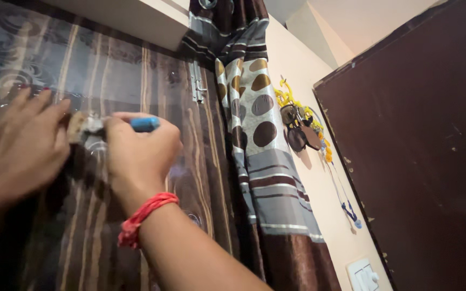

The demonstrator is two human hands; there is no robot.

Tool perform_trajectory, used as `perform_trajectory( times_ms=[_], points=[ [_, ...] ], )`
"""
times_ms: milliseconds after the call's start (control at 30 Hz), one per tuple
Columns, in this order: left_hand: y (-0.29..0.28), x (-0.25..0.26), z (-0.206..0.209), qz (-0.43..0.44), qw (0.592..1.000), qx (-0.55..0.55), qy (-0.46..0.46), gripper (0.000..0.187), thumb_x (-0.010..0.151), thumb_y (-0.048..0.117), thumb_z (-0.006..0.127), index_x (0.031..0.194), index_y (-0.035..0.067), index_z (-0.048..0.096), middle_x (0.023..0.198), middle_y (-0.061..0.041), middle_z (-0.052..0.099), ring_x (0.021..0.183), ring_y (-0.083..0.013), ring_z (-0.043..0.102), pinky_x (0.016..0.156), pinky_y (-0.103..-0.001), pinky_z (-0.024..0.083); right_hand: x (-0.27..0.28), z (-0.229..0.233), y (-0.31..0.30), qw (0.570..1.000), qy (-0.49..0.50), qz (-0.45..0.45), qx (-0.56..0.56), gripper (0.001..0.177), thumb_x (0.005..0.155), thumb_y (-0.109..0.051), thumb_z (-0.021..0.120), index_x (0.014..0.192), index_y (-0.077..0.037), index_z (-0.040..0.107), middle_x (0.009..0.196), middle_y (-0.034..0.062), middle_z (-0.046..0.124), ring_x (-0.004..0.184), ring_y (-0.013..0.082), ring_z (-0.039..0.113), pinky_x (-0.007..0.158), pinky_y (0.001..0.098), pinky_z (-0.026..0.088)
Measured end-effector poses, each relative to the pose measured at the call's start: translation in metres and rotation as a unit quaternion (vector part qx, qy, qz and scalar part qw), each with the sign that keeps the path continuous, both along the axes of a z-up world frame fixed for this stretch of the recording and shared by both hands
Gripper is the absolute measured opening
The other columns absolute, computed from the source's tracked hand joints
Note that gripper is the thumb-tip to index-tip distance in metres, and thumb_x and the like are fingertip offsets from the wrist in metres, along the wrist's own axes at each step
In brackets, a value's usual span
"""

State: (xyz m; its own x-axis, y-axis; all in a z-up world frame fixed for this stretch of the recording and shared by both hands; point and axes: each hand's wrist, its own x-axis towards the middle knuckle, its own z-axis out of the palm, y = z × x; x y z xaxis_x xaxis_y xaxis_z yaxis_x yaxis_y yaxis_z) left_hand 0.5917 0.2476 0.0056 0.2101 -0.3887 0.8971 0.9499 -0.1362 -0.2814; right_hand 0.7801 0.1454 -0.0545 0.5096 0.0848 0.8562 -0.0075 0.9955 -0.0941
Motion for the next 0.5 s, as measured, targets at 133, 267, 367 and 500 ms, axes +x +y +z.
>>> perform_trajectory(
  times_ms=[133, 267, 367, 500],
  points=[
    [0.008, -0.013, 0.000, -0.003, 1.000, 0.003, -0.005, 0.051, 0.093, 0.021, 0.053, 0.140, 0.007, 0.064, 0.151, -0.022, 0.056, 0.148, -0.0431, 0.044, 0.126, -0.068, 0.019, 0.046, 0.006, 0.026, 0.993, 0.034, -0.093, -0.069, 0.010, 0.067, -0.012, 0.075, 0.074, -0.009, 0.082, 0.071, 0.0112, 0.078, 0.065, 0.0210, 0.076, 0.070, 0.0320, 0.062],
    [0.030, -0.017, 0.003, 0.026, 1.000, 0.010, 0.005, 0.050, 0.094, 0.021, 0.053, 0.141, 0.009, 0.064, 0.150, -0.021, 0.057, 0.141, -0.0409, 0.046, 0.127, -0.064, 0.023, 0.129, 0.019, 0.041, 0.952, 0.077, -0.292, -0.057, 0.013, 0.071, -0.013, 0.073, 0.075, -0.004, 0.081, 0.070, 0.0198, 0.075, 0.067, 0.0282, 0.078, 0.071, 0.0376, 0.060],
    [0.040, -0.004, 0.005, 0.042, 0.999, -0.006, -0.005, 0.055, 0.090, 0.023, 0.052, 0.143, 0.011, 0.062, 0.153, -0.019, 0.054, 0.145, -0.0395, 0.043, 0.126, -0.065, 0.021, 0.175, 0.017, 0.040, 0.913, 0.068, -0.401, -0.026, 0.017, 0.071, -0.014, 0.072, 0.081, -0.002, 0.080, 0.072, 0.0251, 0.072, 0.071, 0.0365, 0.075, 0.073, 0.0436, 0.058],
    [0.041, 0.024, 0.017, 0.096, 0.995, -0.028, -0.017, 0.060, 0.086, 0.029, 0.051, 0.144, 0.014, 0.056, 0.156, -0.017, 0.046, 0.148, -0.0353, 0.037, 0.123, -0.063, 0.014, 0.169, 0.015, 0.040, 0.909, 0.022, -0.414, -0.051, 0.018, 0.077, -0.019, 0.072, 0.081, -0.003, 0.079, 0.075, 0.0220, 0.074, 0.071, 0.0339, 0.077, 0.072, 0.0423, 0.060]
  ],
)
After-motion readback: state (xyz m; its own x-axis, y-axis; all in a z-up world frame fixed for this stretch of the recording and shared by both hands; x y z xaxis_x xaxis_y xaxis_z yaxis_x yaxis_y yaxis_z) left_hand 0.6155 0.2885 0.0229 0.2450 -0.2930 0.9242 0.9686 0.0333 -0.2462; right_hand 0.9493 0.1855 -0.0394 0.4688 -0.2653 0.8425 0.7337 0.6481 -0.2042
